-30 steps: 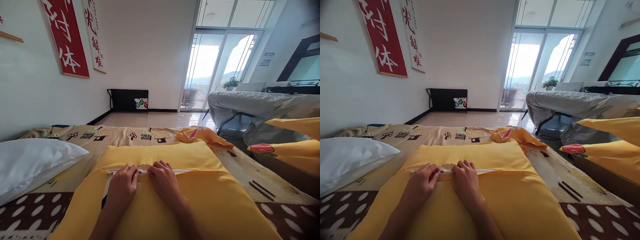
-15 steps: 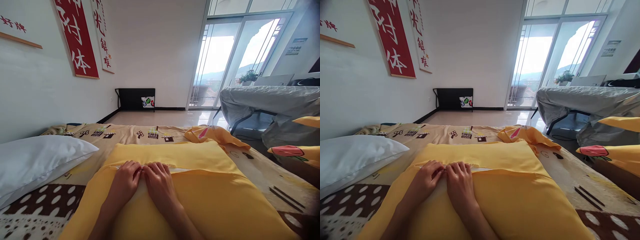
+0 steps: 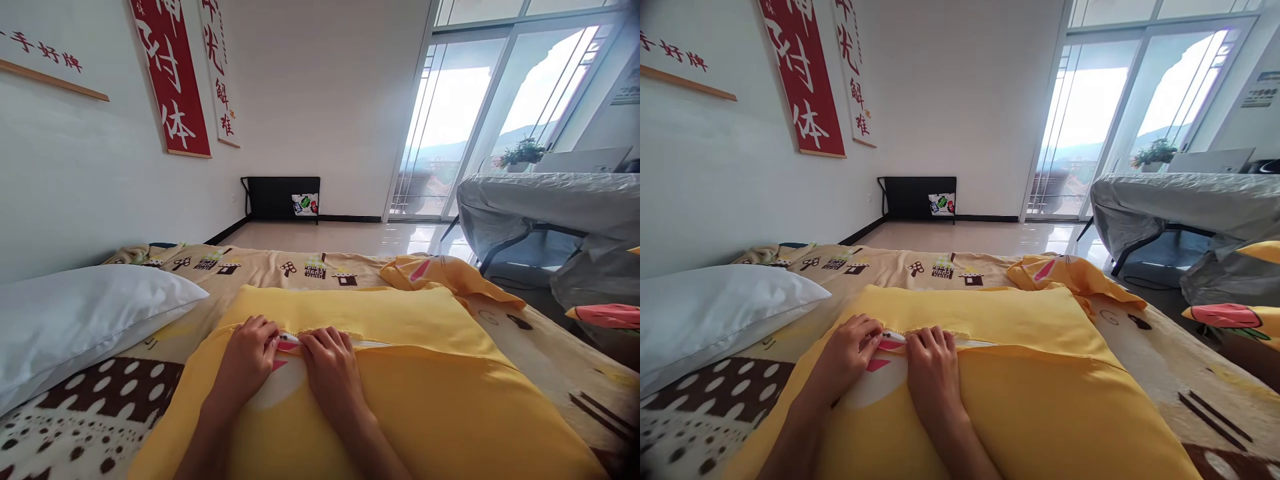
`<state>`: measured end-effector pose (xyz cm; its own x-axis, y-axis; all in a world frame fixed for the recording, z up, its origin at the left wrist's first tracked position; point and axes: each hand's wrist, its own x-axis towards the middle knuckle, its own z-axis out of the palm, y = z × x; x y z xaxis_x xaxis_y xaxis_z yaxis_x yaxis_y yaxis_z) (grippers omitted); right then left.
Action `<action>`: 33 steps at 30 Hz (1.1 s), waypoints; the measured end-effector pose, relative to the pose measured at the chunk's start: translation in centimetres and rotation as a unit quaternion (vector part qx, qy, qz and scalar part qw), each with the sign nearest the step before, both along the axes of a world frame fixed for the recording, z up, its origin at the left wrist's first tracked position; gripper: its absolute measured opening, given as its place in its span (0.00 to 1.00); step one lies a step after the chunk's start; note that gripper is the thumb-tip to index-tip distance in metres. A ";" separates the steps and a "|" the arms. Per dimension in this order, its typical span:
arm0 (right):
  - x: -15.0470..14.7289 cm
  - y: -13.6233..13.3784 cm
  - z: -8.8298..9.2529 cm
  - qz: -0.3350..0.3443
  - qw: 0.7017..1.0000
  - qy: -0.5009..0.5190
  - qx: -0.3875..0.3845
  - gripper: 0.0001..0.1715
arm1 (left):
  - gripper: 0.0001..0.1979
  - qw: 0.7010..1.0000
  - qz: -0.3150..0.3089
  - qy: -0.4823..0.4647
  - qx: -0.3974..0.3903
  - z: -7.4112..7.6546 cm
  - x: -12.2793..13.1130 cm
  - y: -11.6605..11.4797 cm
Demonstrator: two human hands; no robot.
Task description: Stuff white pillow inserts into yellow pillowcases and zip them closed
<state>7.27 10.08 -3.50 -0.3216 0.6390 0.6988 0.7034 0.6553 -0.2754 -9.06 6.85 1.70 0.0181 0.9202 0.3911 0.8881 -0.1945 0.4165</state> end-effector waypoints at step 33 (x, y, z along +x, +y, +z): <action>-2.3 -3.6 -0.1 0.170 0.984 -0.047 -0.008 0.18 | 0.12 0.974 0.194 0.023 -0.112 0.3 -5.2 -1.1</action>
